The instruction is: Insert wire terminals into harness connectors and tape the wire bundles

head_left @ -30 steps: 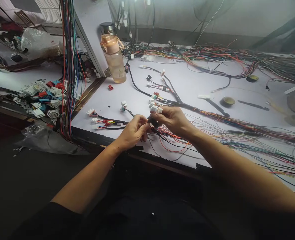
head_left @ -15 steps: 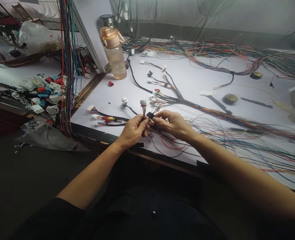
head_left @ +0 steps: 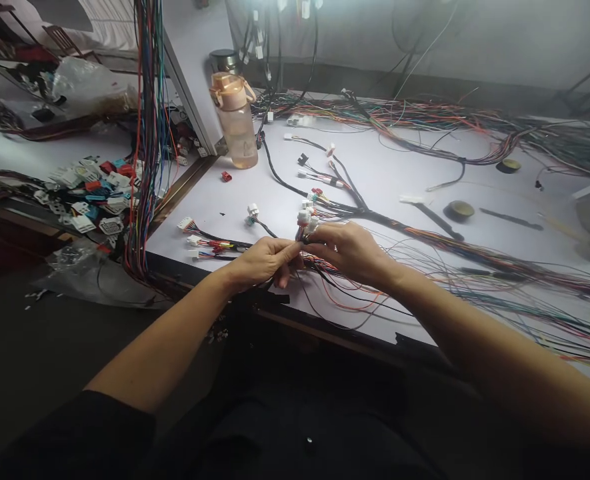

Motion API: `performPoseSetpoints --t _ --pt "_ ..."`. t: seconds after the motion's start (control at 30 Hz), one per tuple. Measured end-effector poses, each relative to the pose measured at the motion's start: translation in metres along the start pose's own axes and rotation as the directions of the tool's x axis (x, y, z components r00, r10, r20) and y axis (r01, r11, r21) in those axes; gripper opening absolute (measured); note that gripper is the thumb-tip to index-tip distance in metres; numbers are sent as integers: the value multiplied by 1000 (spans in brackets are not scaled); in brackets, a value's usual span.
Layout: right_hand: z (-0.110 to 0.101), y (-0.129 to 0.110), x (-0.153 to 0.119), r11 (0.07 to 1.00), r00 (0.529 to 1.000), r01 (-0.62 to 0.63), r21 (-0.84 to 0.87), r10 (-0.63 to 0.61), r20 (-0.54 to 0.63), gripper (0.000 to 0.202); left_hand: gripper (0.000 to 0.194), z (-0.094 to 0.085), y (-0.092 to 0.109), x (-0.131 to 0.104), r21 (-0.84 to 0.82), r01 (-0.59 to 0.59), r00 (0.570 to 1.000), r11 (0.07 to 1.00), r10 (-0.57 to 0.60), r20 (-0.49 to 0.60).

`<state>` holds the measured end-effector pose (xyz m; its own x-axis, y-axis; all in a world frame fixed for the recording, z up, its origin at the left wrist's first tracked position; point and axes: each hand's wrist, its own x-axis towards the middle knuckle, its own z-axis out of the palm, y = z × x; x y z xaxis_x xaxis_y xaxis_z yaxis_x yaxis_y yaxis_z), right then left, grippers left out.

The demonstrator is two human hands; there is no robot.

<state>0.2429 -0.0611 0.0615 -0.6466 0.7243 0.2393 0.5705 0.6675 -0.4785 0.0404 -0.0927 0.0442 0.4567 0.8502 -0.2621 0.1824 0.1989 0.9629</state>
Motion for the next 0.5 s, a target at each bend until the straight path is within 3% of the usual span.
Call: performPoseSetpoints --t 0.23,0.4,0.5 --pt "4 0 -1 992 1000 12 123 -13 11 25 32 4 -10 3 -440 69 991 895 -113 -74" --pt "-1 4 0 952 993 70 299 -97 74 24 26 6 -12 1 -520 96 980 849 -171 -98" --pt "-10 20 6 869 948 42 493 -191 256 22 25 6 -11 0 -509 111 978 853 -184 -96"
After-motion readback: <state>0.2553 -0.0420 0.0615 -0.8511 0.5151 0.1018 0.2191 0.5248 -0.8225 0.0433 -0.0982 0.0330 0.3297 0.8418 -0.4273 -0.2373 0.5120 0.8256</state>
